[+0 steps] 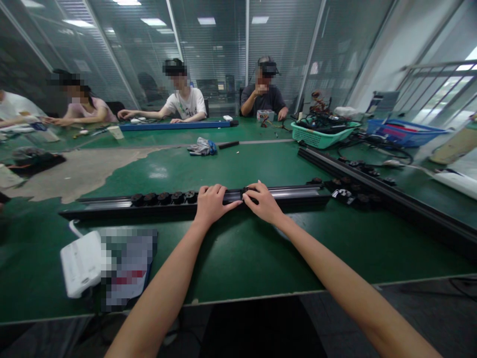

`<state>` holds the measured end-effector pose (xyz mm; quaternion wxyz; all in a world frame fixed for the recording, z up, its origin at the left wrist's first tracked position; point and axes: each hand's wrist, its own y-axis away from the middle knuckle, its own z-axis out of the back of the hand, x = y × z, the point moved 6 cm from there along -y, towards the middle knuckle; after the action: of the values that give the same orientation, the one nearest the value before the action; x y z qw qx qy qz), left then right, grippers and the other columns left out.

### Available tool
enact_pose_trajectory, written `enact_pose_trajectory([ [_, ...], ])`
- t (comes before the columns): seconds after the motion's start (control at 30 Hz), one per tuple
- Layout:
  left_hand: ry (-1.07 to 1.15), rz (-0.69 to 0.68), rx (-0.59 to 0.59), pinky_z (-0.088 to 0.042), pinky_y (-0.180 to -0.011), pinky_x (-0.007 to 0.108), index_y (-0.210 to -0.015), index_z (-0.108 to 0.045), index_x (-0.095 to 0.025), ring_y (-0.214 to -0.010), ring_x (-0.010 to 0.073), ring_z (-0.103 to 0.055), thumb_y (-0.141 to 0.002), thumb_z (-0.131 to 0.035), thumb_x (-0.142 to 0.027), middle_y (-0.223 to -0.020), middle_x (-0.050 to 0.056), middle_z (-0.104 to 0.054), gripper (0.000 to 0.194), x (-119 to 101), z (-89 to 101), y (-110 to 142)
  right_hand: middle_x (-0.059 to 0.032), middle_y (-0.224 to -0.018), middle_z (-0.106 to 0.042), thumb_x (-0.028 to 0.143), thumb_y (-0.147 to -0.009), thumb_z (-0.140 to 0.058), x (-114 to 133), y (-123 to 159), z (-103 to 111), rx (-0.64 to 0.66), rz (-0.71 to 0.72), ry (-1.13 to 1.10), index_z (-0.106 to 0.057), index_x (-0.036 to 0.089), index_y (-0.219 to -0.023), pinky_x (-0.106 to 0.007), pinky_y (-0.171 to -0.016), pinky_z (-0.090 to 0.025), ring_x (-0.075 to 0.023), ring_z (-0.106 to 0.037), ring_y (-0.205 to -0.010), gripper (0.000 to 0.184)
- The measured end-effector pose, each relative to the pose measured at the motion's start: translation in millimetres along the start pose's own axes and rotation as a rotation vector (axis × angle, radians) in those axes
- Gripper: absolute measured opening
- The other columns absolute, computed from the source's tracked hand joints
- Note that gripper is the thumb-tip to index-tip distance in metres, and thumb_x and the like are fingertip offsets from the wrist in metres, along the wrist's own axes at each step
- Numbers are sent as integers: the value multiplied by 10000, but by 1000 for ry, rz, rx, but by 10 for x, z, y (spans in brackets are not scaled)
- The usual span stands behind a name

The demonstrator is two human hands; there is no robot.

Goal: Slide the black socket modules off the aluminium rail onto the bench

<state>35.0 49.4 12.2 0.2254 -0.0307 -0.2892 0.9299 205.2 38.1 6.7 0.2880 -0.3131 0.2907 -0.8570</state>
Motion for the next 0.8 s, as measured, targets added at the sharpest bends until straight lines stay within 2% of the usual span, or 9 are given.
enact_pose_trajectory([
  [0.2, -1, -1, 0, -378, -900, 452, -1046, -698, -178, -959, 304, -641, -886, -496, -729, -1033, 142, -704, 608, 1, -2, 1, -123, -1202, -645, 351, -988, -489, 24, 18, -37, 9, 8, -3, -708, 195, -941, -528, -1193, -325, -220, -582, -1218, 273],
  [0.53, -6, -4, 2, -369, -901, 468, -1051, -695, -176, -951, 308, -641, -888, -504, -717, -1035, 140, -704, 596, -4, -3, 4, -154, -1226, -617, 291, -998, -426, 65, 44, -75, 68, 67, 88, -658, 172, -1029, -529, -1212, -304, -235, -550, -1265, 262],
  [0.7, 5, -2, 15, -366, -902, 467, -1042, -692, -178, -975, 313, -640, -903, -495, -696, -1029, 144, -700, 571, -2, -12, -1, -131, -1255, -608, 288, -1002, -427, 59, 47, -67, 83, 65, 93, -666, 205, -1061, -570, -1195, -317, -237, -560, -1237, 260],
  [0.8, 21, 5, 20, -363, -902, 469, -1043, -694, -181, -977, 319, -638, -886, -516, -706, -1035, 148, -699, 576, 4, -12, -3, -119, -1247, -613, 271, -1014, -403, 46, 38, -77, 89, 55, 88, -657, 220, -1157, -564, -1198, -317, -228, -564, -1232, 296],
])
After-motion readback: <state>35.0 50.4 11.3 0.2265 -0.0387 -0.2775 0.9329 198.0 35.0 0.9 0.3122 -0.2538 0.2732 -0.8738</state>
